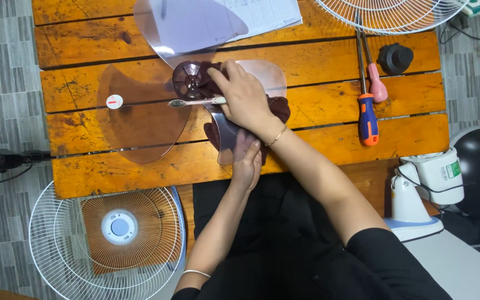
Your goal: Cleaning a plastic fan blade using a toothbrush and a cloth
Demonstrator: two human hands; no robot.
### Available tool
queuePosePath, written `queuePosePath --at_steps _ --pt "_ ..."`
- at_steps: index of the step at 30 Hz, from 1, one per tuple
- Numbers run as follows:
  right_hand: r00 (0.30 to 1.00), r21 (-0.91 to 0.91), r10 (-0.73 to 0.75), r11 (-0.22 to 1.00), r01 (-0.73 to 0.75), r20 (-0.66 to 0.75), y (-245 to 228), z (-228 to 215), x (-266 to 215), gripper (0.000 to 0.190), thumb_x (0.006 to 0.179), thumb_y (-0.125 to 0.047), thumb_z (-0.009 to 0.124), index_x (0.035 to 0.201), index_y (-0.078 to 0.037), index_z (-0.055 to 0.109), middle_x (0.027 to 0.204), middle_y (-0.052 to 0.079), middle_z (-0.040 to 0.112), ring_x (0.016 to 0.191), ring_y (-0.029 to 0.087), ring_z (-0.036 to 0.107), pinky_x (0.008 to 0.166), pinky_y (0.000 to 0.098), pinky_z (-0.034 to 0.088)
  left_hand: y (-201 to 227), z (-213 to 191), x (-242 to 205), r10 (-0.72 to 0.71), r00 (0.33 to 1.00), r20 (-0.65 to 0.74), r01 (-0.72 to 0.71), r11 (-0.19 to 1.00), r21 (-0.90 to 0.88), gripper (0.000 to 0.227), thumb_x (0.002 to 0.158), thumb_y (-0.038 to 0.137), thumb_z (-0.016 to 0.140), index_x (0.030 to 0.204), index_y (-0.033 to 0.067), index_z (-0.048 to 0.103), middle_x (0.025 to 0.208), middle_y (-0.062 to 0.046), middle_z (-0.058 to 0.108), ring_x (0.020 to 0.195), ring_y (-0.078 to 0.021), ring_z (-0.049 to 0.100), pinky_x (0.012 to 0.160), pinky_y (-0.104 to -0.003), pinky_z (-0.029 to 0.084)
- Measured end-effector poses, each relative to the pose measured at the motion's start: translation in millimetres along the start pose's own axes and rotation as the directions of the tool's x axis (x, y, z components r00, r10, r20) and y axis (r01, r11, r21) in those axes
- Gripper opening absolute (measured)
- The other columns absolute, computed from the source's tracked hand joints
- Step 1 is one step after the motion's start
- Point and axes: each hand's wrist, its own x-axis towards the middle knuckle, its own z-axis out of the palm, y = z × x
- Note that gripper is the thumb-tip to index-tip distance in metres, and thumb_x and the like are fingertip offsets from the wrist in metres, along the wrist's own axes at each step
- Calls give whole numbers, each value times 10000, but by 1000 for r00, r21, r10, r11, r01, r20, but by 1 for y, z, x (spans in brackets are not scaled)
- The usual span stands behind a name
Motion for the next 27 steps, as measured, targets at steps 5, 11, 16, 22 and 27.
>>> queuePosePath --at_steps 5,11,16,22,27 --pt "986 198 21 979 -54 165 8 -11 -13 555 769 -188 741 1289 -110 562 1085 135 535 964 430 671 742 543 591 -87 -100 12 -79 994 -73 78 997 -18 595 1044 -47 515 1583 168 383 1517 0 523 1374 -155 498 1207 -335 387" --pt "911 386 -274 911 143 309 -9 -13 -42 530 758 -264 748 1258 -140 623 1055 110 601 982 414 682 780 591 581 -21 -44 3 -135 991 22 134 990 33 548 1024 -24 503 1537 160 447 1547 -47 479 1436 -276 434 1256 -511 316" --pt "831 470 -380 866 167 405 -20 -45 -38 488 756 -256 746 1218 -106 697 995 94 649 925 380 691 756 544 580 -9 -38 7 -141 988 63 141 990 -1 596 993 -62 504 1546 144 426 1551 -67 475 1430 -288 443 1251 -518 319" --pt "779 439 -427 871 218 460 -16 -48 -48 414 708 -377 755 1066 -181 680 1000 32 659 948 360 707 753 551 584 -6 -35 7 -157 982 106 164 984 -66 668 945 -118 505 1560 120 395 1556 -98 470 1420 -306 456 1242 -528 323" --pt "709 470 -418 872 138 567 -8 -59 -50 333 715 -409 731 997 -235 696 1010 -28 682 969 343 722 793 527 589 0 -36 3 -159 978 132 175 978 -117 729 905 -164 506 1571 99 370 1561 -123 465 1412 -321 468 1236 -537 327"
